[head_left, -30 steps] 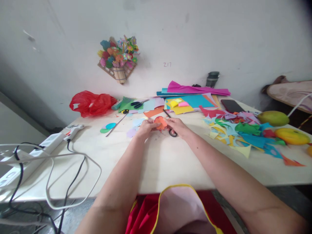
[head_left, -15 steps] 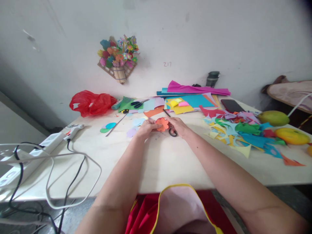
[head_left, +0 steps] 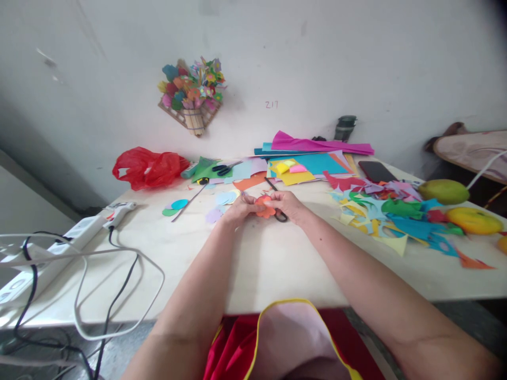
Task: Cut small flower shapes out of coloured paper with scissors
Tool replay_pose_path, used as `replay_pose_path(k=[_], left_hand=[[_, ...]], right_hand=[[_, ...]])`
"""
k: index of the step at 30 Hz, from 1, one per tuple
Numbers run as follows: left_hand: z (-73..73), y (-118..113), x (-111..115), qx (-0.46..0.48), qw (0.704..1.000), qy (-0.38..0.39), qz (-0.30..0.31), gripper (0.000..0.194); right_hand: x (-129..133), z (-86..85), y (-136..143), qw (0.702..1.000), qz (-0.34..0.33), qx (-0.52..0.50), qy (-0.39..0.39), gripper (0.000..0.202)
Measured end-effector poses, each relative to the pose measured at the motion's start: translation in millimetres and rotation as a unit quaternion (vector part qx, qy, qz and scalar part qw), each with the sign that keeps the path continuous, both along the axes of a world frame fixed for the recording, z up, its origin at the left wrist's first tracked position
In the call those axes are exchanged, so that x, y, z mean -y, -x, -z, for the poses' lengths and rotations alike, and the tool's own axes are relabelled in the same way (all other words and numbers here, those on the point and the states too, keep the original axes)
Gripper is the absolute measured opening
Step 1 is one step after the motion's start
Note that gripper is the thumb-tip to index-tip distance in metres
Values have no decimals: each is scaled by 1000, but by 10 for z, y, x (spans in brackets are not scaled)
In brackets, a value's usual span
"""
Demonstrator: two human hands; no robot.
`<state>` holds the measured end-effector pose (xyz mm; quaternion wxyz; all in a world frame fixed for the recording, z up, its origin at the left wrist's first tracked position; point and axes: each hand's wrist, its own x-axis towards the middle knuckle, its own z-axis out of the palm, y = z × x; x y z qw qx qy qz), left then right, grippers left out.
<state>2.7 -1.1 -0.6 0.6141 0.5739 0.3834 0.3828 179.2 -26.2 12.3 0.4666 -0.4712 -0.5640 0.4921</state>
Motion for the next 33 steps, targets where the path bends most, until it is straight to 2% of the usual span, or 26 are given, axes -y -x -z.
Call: replay_pose_path(k=[5,14,19,26,33], left_hand=[[-24,-22,24,17,999,2,-32,31],[-38,-30,38,40,998,-20,-54,30],[-34,-31,37,53,996,-25,-64,33],[-4,-23,9,74,994,6,-85,33],[18,-44,9,89,993,14,-70,33]], right_hand=[[-24,23,11,1000,24,-6,-12,22],[-96,104,21,998,47,-43,-30,16],[-82,82,26,997,50,-51,-21,12],[-49,51,27,998,47,-46,-8,8],[-61,74,42,997,61,-38,-4,13]])
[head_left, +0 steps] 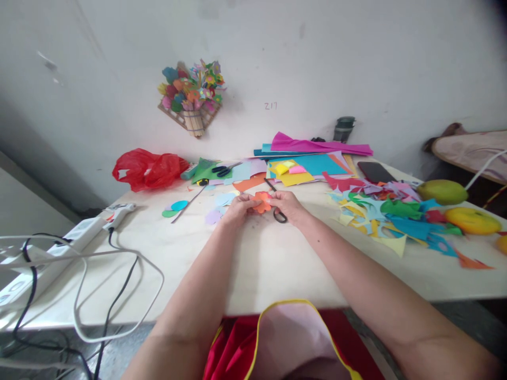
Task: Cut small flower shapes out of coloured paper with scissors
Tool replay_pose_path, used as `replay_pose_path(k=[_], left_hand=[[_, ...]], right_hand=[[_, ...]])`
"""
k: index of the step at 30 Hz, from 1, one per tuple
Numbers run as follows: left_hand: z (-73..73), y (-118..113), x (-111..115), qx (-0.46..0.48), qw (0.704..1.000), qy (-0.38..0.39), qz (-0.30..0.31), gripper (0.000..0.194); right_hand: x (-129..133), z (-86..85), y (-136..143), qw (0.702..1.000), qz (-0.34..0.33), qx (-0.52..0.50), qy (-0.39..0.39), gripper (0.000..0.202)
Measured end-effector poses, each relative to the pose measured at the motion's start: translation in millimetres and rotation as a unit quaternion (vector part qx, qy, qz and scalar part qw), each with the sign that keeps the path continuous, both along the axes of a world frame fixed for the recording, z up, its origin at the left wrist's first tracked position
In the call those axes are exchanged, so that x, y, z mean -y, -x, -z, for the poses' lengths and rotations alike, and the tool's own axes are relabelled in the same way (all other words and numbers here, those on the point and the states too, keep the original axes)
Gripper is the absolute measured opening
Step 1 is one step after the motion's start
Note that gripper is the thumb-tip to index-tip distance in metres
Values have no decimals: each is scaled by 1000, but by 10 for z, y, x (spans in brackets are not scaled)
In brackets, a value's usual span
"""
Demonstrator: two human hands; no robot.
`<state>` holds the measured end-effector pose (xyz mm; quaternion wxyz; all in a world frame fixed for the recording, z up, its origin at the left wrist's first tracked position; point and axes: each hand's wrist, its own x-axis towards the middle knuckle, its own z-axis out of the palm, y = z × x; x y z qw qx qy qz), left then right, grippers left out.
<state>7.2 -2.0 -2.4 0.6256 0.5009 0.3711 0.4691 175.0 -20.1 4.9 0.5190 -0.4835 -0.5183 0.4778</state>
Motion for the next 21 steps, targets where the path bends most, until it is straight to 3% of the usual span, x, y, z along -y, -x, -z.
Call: replay_pose_path(k=[10,21], left_hand=[[15,-93,41,32,999,-2,14,36],[31,-75,58,9,1000,-13,5,45]], right_hand=[[30,-33,51,999,48,3,-21,18],[32,-24,45,997,56,25,-45,23]])
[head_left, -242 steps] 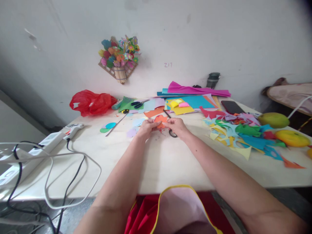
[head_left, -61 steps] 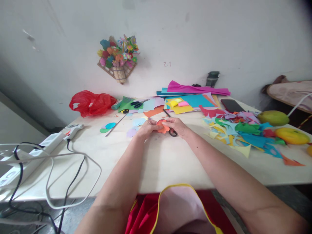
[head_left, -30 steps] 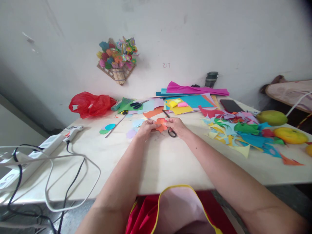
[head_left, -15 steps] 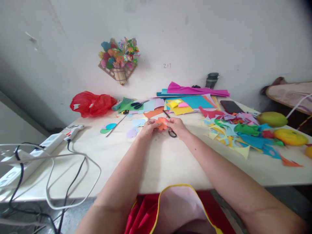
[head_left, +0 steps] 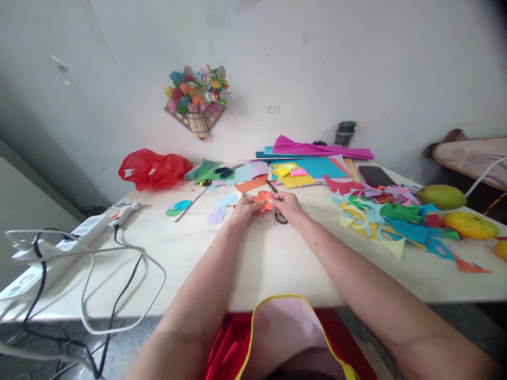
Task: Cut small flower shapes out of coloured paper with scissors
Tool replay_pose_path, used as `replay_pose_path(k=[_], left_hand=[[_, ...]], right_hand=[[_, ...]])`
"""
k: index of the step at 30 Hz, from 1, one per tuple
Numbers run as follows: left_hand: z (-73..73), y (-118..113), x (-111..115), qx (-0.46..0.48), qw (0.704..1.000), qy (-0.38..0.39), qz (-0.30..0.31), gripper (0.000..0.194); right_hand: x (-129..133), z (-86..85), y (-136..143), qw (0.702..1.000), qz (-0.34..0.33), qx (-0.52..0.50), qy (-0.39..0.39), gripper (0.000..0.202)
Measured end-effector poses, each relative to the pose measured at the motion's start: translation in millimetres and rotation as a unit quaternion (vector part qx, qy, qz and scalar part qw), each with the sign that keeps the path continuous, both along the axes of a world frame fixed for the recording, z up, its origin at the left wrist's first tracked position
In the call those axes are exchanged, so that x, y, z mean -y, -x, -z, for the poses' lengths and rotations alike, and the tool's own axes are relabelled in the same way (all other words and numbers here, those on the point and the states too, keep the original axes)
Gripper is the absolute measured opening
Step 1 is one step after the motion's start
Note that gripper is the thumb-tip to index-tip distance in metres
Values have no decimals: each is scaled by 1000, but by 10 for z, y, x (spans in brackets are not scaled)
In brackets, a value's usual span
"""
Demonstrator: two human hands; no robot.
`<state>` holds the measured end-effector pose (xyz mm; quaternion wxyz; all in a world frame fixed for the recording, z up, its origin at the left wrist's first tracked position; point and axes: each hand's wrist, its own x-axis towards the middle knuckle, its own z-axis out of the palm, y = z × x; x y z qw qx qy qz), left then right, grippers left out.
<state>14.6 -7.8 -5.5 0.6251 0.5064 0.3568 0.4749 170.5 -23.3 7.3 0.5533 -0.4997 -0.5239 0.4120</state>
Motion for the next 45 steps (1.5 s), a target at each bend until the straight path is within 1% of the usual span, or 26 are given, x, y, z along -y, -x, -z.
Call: replay_pose_path(k=[4,9,11,13,14,15,16,17,18,19,20,22,24,26,29,31,35,40,45], left_hand=[[13,-4,13,7,1000,17,1,46],[50,-25,4,27,1000,8,9,47],[57,-33,-2,27,1000,9,3,45],[56,-42,-5,31,999,13,-10,44],[52,-47,-5,35,999,15,-16,44],[47,-53,-4,39,999,17,-21,44],[41,-59,-1,42,999,19,-25,43],[34,-66,2,46,998,22,-29,43],[27,-74,5,48,998,26,-33,42],[21,-83,7,51,998,31,-38,42],[17,-91,7,53,997,34,-43,40],[16,-106,3,55,996,38,-53,37],[25,-115,-4,51,996,36,-62,36],[34,-116,-7,55,996,30,-71,35],[35,-104,9,82,993,21,-80,37],[28,-95,27,101,990,23,-91,38],[23,-81,40,99,991,33,-88,39],[13,-55,17,101,990,51,-80,35],[-26,-23,14,112,988,74,-76,26]], right_hand=[[15,-9,5,1000,-2,6,7,21],[25,-14,11,1000,4,12,25,22],[11,-20,-23,999,1,18,31,22],[-12,-40,-98,998,9,48,28,22],[-24,-57,-148,996,21,88,23,22],[-34,-78,-204,988,37,150,16,22],[-38,-102,-261,973,60,224,4,19],[-37,-129,-313,948,82,308,-7,16],[-29,-154,-357,915,100,391,-13,14],[-16,-177,-389,881,97,462,-13,13],[3,-195,-408,852,80,517,-3,14],[48,-217,-407,809,48,585,12,21],[97,-227,-367,782,17,622,17,28],[144,-237,-310,761,-5,648,24,30],[206,-268,-229,740,-26,672,30,32],[237,-289,-186,732,-23,680,43,34],[256,-304,-136,718,-5,695,44,40],[243,-305,-126,711,20,701,50,41],[242,-306,-120,709,13,702,60,37]])
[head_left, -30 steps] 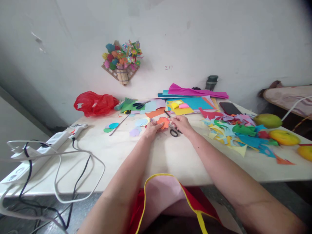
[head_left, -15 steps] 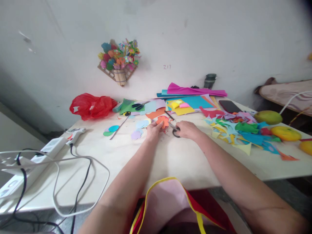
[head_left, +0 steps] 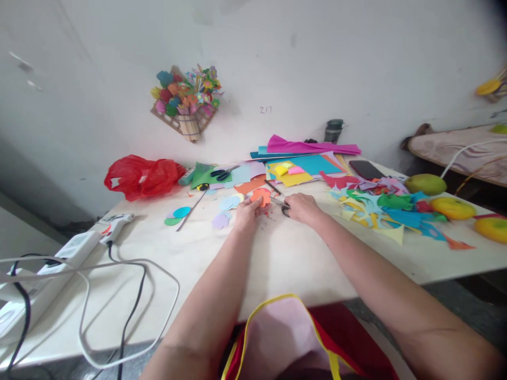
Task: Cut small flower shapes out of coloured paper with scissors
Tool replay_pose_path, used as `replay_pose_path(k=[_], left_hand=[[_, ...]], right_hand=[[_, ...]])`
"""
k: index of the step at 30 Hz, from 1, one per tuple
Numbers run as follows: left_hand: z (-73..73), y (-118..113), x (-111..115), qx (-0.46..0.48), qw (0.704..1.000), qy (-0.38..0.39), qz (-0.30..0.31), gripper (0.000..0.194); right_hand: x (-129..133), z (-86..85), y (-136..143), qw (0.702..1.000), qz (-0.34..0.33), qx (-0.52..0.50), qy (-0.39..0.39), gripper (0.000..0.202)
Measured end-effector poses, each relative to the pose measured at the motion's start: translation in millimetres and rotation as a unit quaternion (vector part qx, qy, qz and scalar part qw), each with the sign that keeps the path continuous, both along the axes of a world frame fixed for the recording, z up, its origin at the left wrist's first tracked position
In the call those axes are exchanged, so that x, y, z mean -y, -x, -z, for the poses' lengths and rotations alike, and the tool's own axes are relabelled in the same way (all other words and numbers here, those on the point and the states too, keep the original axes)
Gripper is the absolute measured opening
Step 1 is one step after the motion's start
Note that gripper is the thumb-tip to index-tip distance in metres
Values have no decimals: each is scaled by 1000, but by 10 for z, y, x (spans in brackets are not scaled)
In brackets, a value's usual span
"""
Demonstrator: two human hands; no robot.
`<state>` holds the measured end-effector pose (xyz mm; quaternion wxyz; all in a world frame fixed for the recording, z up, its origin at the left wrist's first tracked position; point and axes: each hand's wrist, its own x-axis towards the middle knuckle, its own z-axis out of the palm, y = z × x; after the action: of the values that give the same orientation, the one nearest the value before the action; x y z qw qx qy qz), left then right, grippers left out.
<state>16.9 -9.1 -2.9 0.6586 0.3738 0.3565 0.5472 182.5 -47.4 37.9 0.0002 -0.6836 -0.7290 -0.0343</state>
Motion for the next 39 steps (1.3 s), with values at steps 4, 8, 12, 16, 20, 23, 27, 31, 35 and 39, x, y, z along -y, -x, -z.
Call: replay_pose_path(k=[4,8,12,16,20,23,27,31,35,39], left_hand=[[-3,12,-22,7,1000,28,-4,17],[-17,21,-38,21,999,47,-10,12],[-65,35,-29,37,996,75,-12,11],[-88,39,-26,41,995,91,-7,11],[-77,20,-29,31,996,83,-10,16],[-75,4,-20,17,997,78,-8,15],[-79,-4,-5,3,998,67,-2,11],[-59,-6,-20,-2,998,62,1,9],[-34,-8,-45,-3,998,61,2,10],[-33,-9,-44,2,998,56,2,9]], right_hand=[[-18,44,-1,999,-16,-25,-29,34],[-55,102,19,979,-30,-158,-125,33],[-99,179,53,938,-62,-294,-175,37],[-154,291,77,907,-108,-345,-214,47],[-186,355,101,889,-137,-352,-259,40],[-181,351,117,891,-140,-345,-261,38],[-174,336,130,897,-140,-330,-259,34],[-176,332,134,904,-140,-319,-247,26],[-171,319,134,908,-140,-319,-233,25],[-173,320,135,906,-146,-324,-229,24]])
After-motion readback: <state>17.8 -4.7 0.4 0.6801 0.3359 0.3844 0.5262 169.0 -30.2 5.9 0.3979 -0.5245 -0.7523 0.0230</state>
